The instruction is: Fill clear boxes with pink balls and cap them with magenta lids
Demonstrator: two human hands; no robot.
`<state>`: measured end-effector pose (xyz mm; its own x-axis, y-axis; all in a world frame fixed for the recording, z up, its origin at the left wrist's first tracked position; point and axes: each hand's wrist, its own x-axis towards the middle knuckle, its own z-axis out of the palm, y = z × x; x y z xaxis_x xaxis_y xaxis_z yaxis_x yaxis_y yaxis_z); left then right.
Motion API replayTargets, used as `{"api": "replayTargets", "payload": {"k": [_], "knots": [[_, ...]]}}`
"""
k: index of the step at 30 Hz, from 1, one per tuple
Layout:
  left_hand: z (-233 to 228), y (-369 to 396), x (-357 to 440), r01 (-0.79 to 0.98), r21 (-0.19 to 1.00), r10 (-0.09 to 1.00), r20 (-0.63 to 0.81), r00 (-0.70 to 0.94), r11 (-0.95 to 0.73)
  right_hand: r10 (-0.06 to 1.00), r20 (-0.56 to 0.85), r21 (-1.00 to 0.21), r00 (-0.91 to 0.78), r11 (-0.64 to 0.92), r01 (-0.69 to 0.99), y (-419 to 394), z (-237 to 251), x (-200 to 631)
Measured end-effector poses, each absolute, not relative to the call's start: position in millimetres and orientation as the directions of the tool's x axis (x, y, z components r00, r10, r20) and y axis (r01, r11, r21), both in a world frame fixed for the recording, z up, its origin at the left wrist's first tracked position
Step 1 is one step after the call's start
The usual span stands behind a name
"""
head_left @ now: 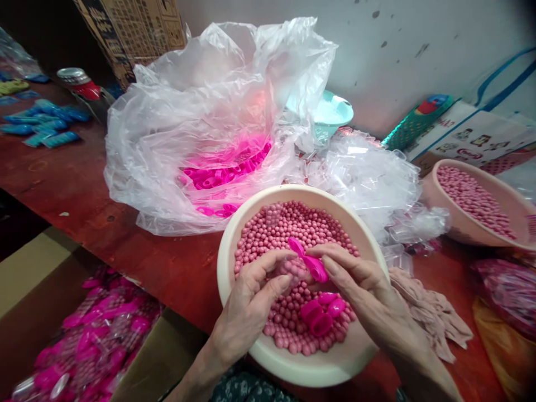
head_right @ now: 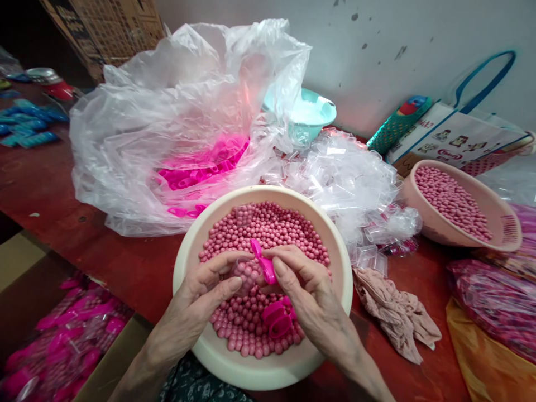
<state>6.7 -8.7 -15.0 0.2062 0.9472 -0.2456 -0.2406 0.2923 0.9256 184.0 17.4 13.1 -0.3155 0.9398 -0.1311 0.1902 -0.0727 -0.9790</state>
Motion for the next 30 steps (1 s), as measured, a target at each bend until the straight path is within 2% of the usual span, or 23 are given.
{"api": "replayTargets", "payload": {"k": [3,5,9,11,14,17,23,27,30], "knots": [[-14.0,-8.6,6.8,-0.253,0.917,0.944,-0.263,0.200,0.309,0.865,-0.210,-0.958,-0.456,-0.088,0.274,18.0,20.8,197.4],[-14.4,-8.3,6.5,-0.274,0.905,0.938,-0.270,0.217,0.324,0.841,-0.194,-0.953,-0.505,-0.039,0.299,18.5,21.5,200.0],[-15.7,-6.4,4.4,-0.375,0.846,0.914,-0.280,0.292,0.379,0.895,-0.069,-0.967,-0.440,0.049,0.251,19.3,17.2,190.4],[-15.8,-5.3,3.1,-0.407,0.823,0.907,-0.284,0.310,0.397,0.915,-0.011,-0.948,-0.404,0.118,0.295,20.7,17.2,183.7],[-15.2,-5.1,2.6,-0.410,0.818,0.905,-0.288,0.314,0.403,0.903,0.098,-0.859,-0.419,0.290,0.423,24.3,20.9,177.2],[-15.8,-6.9,4.7,-0.372,0.852,0.922,-0.287,0.260,0.370,0.877,0.167,-0.768,-0.451,0.402,0.498,27.5,23.0,174.4],[-20.9,-11.5,9.7,-0.177,0.948,0.963,-0.253,0.089,0.265,0.839,0.103,-0.641,-0.534,0.467,0.610,26.7,4.0,178.1],[-20.3,-14.2,9.1,-0.057,0.974,0.974,-0.217,0.068,0.221,0.810,0.158,-0.542,-0.564,0.549,0.636,21.0,-12.3,182.1],[-16.9,-15.8,9.2,-0.041,0.972,0.970,-0.228,0.086,0.232,0.801,0.248,-0.543,-0.545,0.581,0.606,17.2,-15.0,177.1]]}}
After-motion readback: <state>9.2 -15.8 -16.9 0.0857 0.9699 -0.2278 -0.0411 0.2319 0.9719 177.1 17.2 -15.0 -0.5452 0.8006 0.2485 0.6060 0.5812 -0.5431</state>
